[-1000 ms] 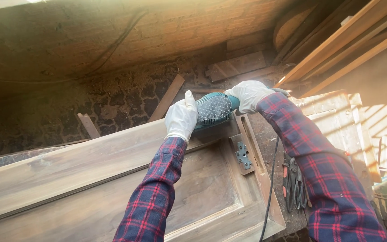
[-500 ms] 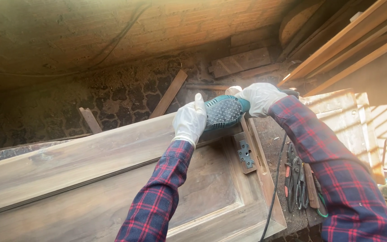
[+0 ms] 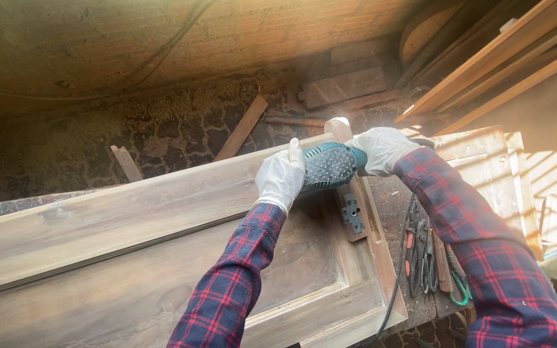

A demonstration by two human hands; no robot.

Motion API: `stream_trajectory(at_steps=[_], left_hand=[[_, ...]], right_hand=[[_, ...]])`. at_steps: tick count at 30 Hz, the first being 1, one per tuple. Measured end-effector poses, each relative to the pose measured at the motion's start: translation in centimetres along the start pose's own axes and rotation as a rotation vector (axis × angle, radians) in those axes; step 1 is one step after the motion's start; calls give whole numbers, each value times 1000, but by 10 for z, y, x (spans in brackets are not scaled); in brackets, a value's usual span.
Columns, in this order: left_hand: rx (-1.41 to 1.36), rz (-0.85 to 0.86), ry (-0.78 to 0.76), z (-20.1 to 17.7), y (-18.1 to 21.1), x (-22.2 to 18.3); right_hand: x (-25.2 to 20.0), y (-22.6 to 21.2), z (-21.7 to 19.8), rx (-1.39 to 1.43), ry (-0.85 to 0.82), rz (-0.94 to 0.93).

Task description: The person sands a large wooden door panel with an electric orbital sander, moving the sander across the flat surfaces and frame edges, repositioning the panel and working over different sections of the wood.

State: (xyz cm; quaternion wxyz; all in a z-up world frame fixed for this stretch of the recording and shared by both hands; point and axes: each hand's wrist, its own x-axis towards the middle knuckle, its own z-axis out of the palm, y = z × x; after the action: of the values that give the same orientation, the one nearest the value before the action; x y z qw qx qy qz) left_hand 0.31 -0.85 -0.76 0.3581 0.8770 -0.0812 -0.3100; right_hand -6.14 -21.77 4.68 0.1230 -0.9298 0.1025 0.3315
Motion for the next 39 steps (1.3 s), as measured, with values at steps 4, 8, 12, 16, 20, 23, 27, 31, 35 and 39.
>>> stream_trajectory(at_steps=[4, 8, 12, 16, 20, 23, 27, 31, 35, 39], left_hand=[[5, 19, -10, -4, -1, 1], [7, 9, -38, -12, -6, 7], [0, -40, -25, -37, -10, -3], [42, -41, -3, -51, -31, -5], [82, -37, 19, -70, -49, -8], [107, -24, 42, -83, -67, -10], [107, -13, 76, -104, -87, -13], [137, -24, 91, -129, -107, -16], [127, -48, 112, -152, -129, -20], [97, -33, 160, -174, -152, -26]], right_hand=[[-1, -4, 2, 11, 27, -12], [3, -13, 6, 14, 42, -32], [7, -33, 5, 34, 43, -58], [10, -61, 1, -6, 12, -57], [14, -85, 5, -25, 23, -111], [16, -106, 11, -4, 40, -133], [14, -138, 12, 2, 48, -88], [16, -175, 10, 9, 35, -68], [14, -214, 4, -13, 3, -47], [20, -240, 10, -18, 1, -59]])
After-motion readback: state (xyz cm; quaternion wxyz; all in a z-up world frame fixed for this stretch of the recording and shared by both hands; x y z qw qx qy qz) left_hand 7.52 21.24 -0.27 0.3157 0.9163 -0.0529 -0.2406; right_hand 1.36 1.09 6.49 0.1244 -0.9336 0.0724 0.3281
